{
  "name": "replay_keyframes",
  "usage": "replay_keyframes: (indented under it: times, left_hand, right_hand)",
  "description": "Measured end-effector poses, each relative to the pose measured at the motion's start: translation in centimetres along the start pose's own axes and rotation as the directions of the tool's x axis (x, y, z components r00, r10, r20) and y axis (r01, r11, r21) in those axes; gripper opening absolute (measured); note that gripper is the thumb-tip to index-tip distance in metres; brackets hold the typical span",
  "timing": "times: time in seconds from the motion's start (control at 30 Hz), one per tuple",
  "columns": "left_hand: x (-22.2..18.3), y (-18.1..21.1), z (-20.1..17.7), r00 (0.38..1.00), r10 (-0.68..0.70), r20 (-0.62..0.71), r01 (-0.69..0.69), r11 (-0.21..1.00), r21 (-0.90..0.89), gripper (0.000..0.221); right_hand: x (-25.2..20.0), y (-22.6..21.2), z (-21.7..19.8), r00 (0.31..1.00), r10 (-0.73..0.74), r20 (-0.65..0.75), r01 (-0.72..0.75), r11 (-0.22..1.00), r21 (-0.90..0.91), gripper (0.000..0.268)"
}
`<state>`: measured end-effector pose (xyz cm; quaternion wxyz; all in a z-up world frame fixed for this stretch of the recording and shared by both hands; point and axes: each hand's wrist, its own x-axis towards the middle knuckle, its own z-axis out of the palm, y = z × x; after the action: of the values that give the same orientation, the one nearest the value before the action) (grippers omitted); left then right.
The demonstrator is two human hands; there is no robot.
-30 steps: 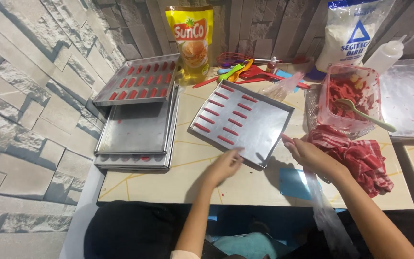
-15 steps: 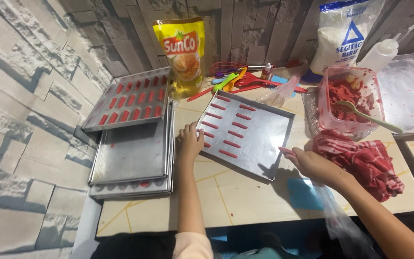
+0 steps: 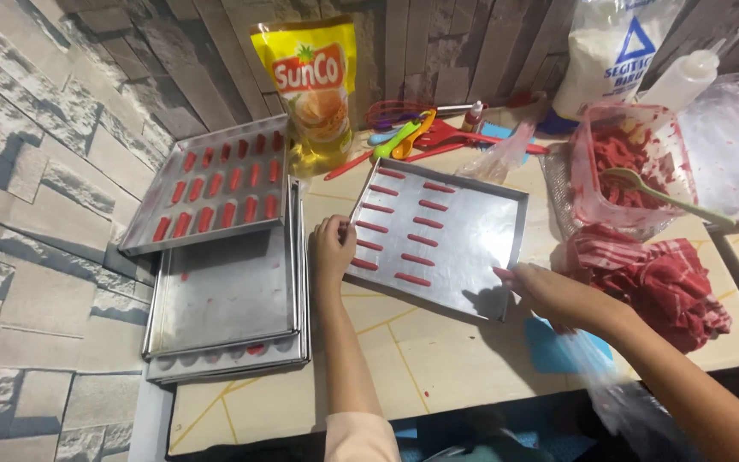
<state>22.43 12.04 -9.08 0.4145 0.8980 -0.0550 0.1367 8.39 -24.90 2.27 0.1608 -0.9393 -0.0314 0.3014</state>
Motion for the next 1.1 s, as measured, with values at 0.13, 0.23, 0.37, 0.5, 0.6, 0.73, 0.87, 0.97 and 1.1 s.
replay_keyframes:
  times: [0.13, 0.23, 0.37, 0.5, 0.6, 0.73, 0.87, 0.97, 1.1]
  left_hand:
    - [-0.1, 0.5, -0.5, 1.000, 0.007, 0.024, -0.006, 1.000, -0.020, 0.014]
    - [-0.3, 0.6, -0.6, 1.000, -0.004, 0.029, 0.005, 1.000, -0.022, 0.013]
    - [-0.3, 0.6, -0.6, 1.000, -0.010, 0.020, 0.010, 1.000, -0.007, 0.012]
    - [-0.3, 0.7, -0.6, 1.000, -0.022, 0.022, 0.022, 1.000, 0.006, 0.012]
    - [-0.2, 0.6, -0.6, 0.999, -0.031, 0.045, 0.031, 1.000, 0.000, 0.012]
    - [-0.3, 1.0, -0.9, 0.998, -0.037, 0.041, 0.037, 0.999, 0.001, 0.012]
    - [-0.2, 0.6, -0.5, 0.998, -0.039, 0.044, 0.039, 0.999, -0.004, 0.012]
    - [-0.1, 0.0, -0.2, 0.999, -0.029, 0.045, 0.028, 1.000, 0.013, 0.013]
    - [-0.1, 0.2, -0.4, 0.998, -0.019, 0.055, 0.020, 1.000, -0.006, 0.013]
  right_hand:
    - [3.9, 0.5, 2.1, 0.989, 0.108, 0.100, -0.112, 0.993, 0.035, 0.012]
    - [2.7, -1.5, 2.5, 0.910, -0.348, 0.223, 0.361, 0.409, -0.838, 0.060]
    - [2.8, -3.1, 2.2, 0.871, -0.459, 0.173, 0.333, 0.293, -0.896, 0.024]
    - [2.5, -4.6, 1.4, 0.852, -0.480, 0.209, 0.352, 0.230, -0.907, 0.013]
    - [3.8, -3.9, 3.0, 0.911, -0.410, 0.039, 0.243, 0.459, -0.855, 0.028]
    - [4.7, -3.6, 2.8, 0.922, -0.380, 0.078, 0.286, 0.529, -0.799, 0.034]
    - [3.5, -6.1, 1.3, 0.948, -0.299, 0.105, 0.275, 0.611, -0.742, 0.038]
    - [3.2, -6.9, 1.2, 0.945, -0.301, 0.129, 0.294, 0.609, -0.737, 0.039]
    - [3.2, -7.1, 1.2, 0.941, -0.314, 0.124, 0.309, 0.655, -0.690, 0.041]
